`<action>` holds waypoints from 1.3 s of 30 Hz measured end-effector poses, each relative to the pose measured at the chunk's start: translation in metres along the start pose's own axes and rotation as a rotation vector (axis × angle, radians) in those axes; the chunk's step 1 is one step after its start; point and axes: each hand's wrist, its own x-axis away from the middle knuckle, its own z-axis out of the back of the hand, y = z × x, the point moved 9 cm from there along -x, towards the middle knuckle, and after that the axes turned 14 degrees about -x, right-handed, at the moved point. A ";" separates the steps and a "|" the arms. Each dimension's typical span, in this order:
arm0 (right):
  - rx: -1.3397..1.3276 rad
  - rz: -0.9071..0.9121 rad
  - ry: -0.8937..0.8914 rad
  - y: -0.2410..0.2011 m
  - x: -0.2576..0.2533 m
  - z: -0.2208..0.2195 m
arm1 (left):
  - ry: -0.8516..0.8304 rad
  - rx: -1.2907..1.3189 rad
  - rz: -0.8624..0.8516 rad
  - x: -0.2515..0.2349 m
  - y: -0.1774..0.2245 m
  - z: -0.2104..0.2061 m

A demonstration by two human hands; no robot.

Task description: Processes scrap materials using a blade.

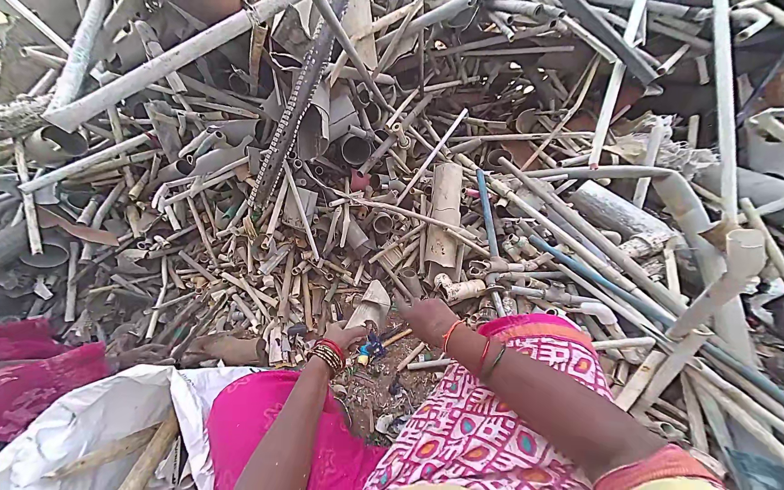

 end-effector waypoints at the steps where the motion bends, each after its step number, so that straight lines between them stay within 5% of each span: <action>1: -0.008 0.036 -0.003 -0.002 -0.001 -0.003 | 0.024 -0.088 -0.011 -0.004 0.002 0.002; 7: -0.104 -0.046 0.022 0.002 -0.012 -0.014 | 0.197 -0.768 0.038 0.009 0.033 0.004; 13: -0.193 -0.153 0.044 0.021 -0.005 -0.011 | 0.337 -1.116 -0.089 0.014 0.068 -0.006; 25: -0.269 -0.208 0.075 0.051 0.015 0.001 | 0.290 -1.242 -0.120 0.007 0.108 -0.040; 39: -0.374 -0.118 0.053 0.069 0.023 0.014 | 0.331 -1.150 -0.074 0.006 0.118 -0.023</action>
